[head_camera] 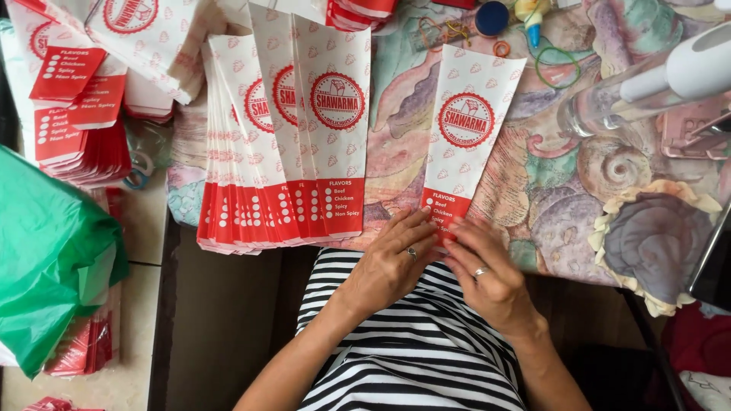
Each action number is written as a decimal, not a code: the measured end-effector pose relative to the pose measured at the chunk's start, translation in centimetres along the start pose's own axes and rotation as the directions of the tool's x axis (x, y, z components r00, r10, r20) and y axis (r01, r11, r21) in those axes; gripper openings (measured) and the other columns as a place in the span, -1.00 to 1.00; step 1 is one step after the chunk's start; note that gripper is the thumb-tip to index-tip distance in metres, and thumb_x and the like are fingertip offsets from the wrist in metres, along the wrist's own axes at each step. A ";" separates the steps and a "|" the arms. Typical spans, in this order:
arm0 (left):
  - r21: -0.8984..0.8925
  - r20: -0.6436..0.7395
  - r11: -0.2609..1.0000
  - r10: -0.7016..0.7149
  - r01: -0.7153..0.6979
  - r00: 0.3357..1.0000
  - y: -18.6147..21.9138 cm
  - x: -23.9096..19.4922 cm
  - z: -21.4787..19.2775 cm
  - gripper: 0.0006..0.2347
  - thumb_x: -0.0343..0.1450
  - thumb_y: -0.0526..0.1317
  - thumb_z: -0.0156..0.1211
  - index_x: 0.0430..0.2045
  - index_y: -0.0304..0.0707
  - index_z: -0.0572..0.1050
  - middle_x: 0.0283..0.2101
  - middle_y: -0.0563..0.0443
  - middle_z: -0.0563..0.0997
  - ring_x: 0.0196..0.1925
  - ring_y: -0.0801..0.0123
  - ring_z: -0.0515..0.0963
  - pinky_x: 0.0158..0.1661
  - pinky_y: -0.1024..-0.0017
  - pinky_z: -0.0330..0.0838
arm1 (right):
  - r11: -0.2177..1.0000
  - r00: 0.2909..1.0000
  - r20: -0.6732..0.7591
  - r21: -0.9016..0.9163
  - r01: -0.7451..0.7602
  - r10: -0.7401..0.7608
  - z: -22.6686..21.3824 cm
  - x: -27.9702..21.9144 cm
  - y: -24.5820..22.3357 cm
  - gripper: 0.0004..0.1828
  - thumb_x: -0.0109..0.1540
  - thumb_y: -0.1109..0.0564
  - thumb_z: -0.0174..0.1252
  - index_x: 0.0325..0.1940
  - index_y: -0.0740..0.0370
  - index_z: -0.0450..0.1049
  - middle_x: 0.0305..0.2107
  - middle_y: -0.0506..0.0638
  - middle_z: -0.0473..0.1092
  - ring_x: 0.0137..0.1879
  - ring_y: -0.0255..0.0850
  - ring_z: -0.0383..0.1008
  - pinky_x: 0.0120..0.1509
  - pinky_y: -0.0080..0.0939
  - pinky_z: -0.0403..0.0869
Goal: Organizing and gluing paper shawarma bags by fanning them out, applying glue to the top edges, and stacking them together.
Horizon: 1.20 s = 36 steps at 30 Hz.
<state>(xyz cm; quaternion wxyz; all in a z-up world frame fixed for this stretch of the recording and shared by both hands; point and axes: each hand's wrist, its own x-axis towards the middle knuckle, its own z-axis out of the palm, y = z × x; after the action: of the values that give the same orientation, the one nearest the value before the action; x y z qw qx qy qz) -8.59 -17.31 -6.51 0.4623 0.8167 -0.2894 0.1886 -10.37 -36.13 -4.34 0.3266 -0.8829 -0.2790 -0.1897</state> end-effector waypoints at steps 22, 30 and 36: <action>-0.141 -0.101 0.980 -0.158 0.143 0.982 1.5 -0.4 1.7 -0.97 0.35 -0.44 0.36 -0.48 -0.49 0.64 -0.31 -0.13 0.69 -0.06 -0.01 0.71 0.00 0.19 0.60 | 0.984 0.985 -0.085 0.111 -0.138 0.148 -0.2 -0.5 -0.2 -0.93 0.18 0.31 0.35 -0.33 0.37 0.59 -0.11 0.10 0.56 0.12 0.04 0.60 0.36 0.02 0.47; -0.191 -0.040 0.900 -0.407 0.393 0.913 2.1 0.3 1.9 -0.91 0.26 -0.51 0.36 -0.43 -0.45 0.64 -0.31 -0.12 0.65 -0.03 0.00 0.68 -0.03 0.23 0.54 | 0.912 0.927 -0.061 0.213 -0.349 0.369 -0.5 -0.2 -0.2 -0.91 0.14 0.28 0.41 -0.34 0.29 0.61 -0.14 0.03 0.55 0.10 0.01 0.60 0.26 -0.02 0.52; -0.286 -0.025 0.880 -0.403 0.380 0.915 1.7 0.4 1.2 -0.88 0.29 -0.57 0.29 -0.40 -0.46 0.66 -0.30 -0.14 0.67 -0.04 -0.05 0.68 -0.01 0.26 0.56 | 0.847 0.883 -0.004 0.286 -0.448 0.469 -1.7 0.9 -0.8 -0.88 0.13 0.35 0.35 -0.26 0.26 0.65 -0.16 0.04 0.57 -0.03 -0.02 0.63 0.08 -0.07 0.56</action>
<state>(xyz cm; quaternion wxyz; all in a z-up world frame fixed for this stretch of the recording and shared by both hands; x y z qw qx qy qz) -9.35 -19.15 -5.82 0.6114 0.7773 -0.1222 0.0834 -10.37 -36.45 -2.31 0.4926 -0.8617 -0.0715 -0.0978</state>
